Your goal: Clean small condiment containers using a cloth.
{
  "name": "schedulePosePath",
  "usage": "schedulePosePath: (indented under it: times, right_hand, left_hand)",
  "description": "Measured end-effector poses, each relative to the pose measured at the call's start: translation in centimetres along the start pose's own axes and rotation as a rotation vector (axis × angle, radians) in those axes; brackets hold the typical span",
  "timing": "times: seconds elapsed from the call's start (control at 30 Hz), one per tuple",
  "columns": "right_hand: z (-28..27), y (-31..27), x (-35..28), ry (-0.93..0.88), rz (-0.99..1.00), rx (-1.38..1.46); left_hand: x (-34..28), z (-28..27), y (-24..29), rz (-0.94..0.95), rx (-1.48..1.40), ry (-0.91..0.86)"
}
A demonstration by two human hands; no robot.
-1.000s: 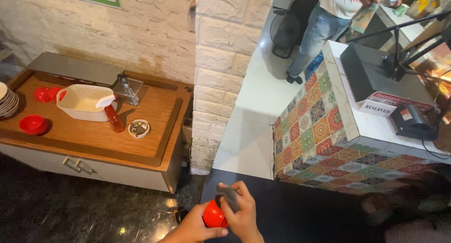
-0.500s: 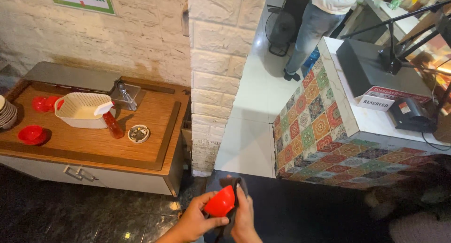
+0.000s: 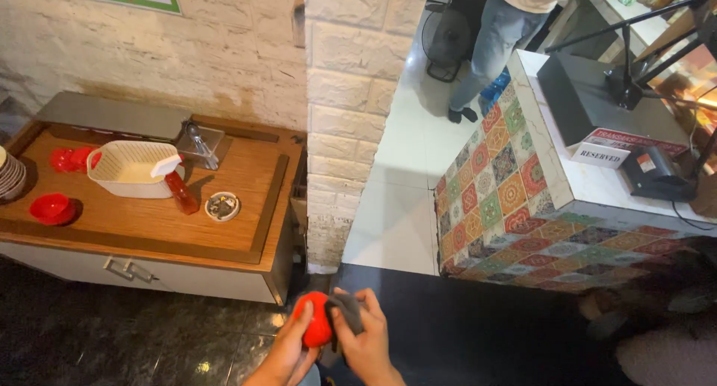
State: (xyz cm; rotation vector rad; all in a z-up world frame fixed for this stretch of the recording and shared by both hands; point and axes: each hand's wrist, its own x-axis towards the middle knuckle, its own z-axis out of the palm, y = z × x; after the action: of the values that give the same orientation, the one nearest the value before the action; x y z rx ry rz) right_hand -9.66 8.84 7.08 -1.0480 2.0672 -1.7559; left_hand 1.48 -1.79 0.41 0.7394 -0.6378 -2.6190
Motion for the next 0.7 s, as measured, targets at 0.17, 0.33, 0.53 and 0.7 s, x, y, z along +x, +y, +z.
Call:
schedulePosePath:
  times: [0.17,0.33,0.53,0.7]
  right_hand:
    - [0.9,-1.2,-1.5,-0.225,-0.31,-0.024]
    - [1.8,0.7,-1.3,-0.049,-0.053,0.087]
    - [0.8,0.1,-0.7,-0.211,-0.214,0.08]
    - [1.2,-2.5,-0.9,-0.289,-0.265,0.056]
  left_hand:
    - [-0.2,-0.2,0.9,0.103,0.027,0.132]
    - [0.8,-3.1,-0.3,0.086,0.098,0.336]
    - [1.6,-5.6,-0.4,0.269,0.495,0.168]
    - [2.8,-6.9,-1.5,0.075,0.505,0.262]
